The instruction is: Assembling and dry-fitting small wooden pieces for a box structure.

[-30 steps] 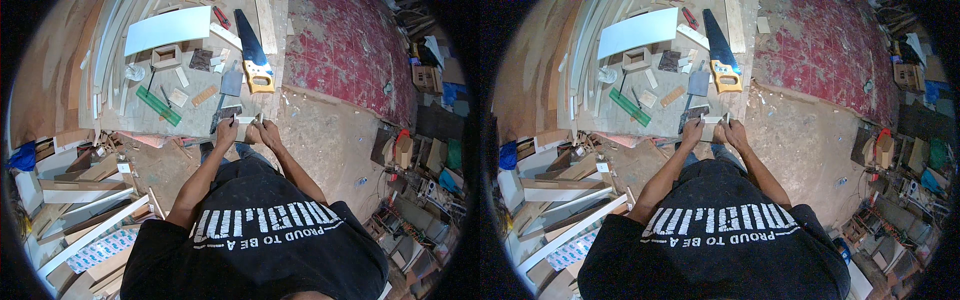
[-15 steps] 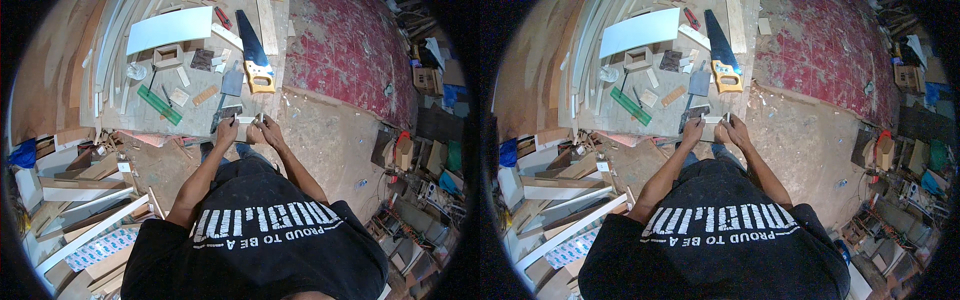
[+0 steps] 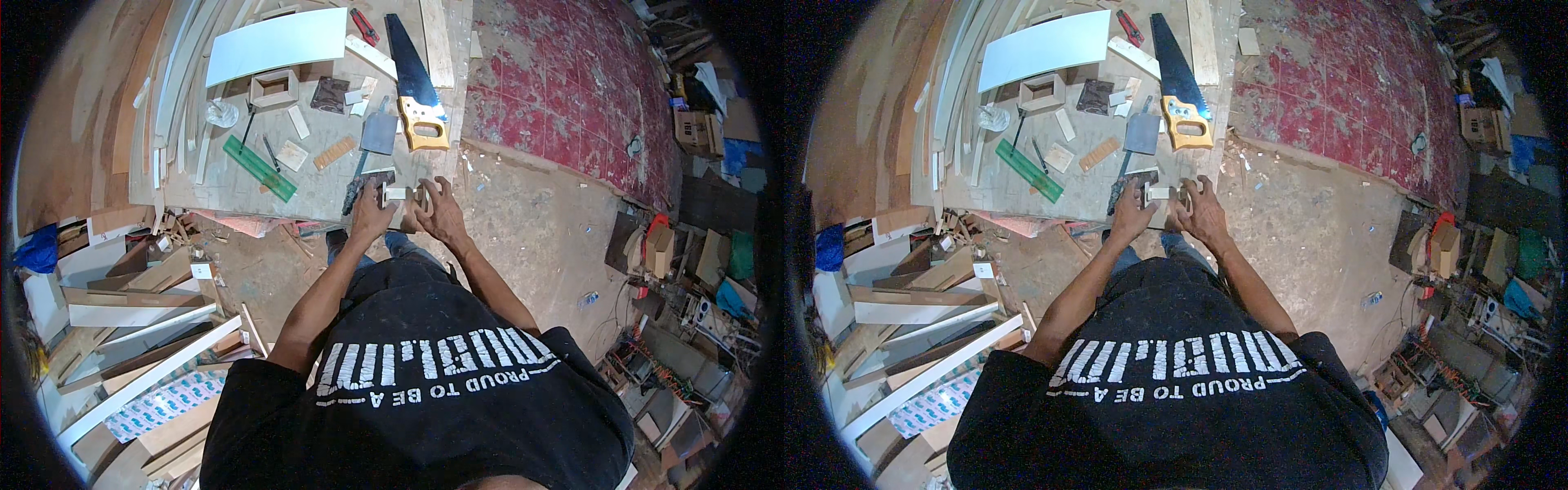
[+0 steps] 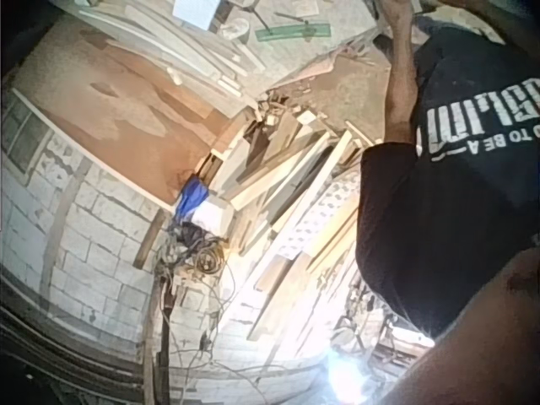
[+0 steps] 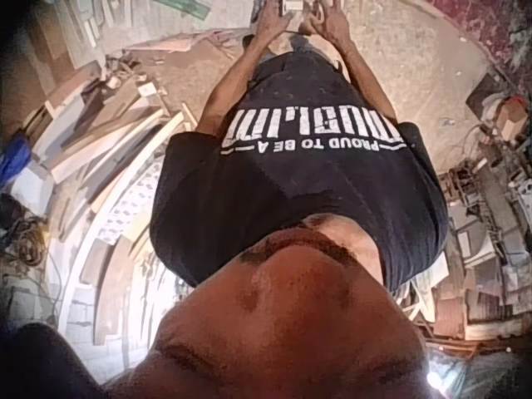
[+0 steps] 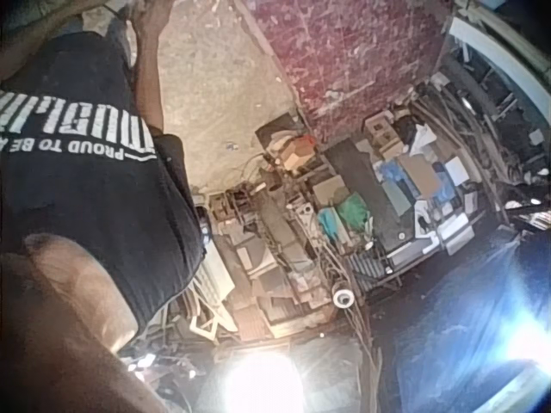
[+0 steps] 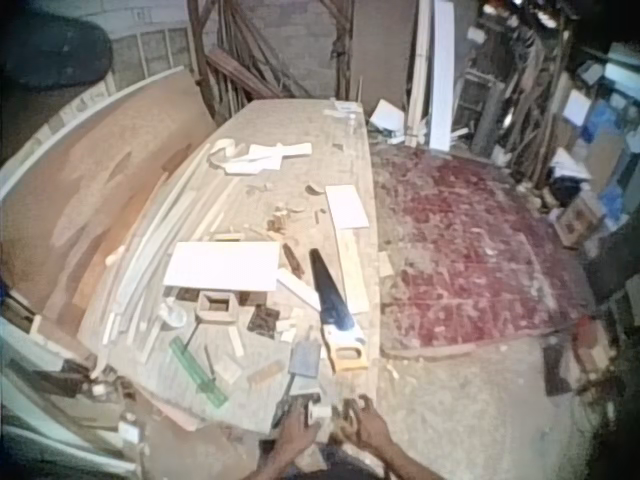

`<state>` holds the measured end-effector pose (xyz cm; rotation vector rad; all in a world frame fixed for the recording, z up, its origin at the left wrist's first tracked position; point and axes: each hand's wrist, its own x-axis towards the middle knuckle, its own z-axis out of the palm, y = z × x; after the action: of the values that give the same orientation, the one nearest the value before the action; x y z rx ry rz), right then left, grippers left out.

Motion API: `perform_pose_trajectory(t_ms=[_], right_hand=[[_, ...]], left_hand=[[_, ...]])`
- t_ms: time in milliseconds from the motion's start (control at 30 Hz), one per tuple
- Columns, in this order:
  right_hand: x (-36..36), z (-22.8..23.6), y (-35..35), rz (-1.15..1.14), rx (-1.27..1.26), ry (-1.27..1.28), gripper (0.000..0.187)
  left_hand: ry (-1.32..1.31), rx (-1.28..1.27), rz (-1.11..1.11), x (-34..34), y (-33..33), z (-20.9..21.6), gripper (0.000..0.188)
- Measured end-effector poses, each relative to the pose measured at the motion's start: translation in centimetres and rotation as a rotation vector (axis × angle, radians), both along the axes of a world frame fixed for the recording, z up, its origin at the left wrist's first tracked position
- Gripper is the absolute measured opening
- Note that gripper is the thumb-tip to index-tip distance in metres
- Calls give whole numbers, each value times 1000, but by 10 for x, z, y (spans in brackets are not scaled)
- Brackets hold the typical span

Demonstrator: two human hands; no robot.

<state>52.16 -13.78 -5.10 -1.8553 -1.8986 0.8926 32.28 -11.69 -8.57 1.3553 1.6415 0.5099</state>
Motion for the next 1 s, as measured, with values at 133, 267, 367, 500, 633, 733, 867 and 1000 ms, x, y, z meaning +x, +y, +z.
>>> perform_pose_trajectory(t_ms=[133,267,367,500,633,733,867,1000], right_hand=[[-4,-7,4,34,38,-79,50],[-8,-14,11,6,17,-82,38],[-7,-16,12,22,2,-105,31],[-8,-10,11,7,5,-87,31],[-7,-5,12,-31,-76,-66,32],[-7,-1,10,-38,-30,-43,28],[-3,-15,8,-41,22,7,29],[-2,-23,8,-45,62,29,28]], left_hand=[[-98,-5,-58,-4,1,3,74],[-4,25,-29,-3,-2,2,74],[63,95,-56,0,-3,16,75],[241,206,-179,5,-3,40,75],[278,254,-251,7,-3,55,71],[345,317,-337,9,-2,58,68],[314,343,-327,12,-2,58,63],[312,321,-325,12,-2,55,61]])
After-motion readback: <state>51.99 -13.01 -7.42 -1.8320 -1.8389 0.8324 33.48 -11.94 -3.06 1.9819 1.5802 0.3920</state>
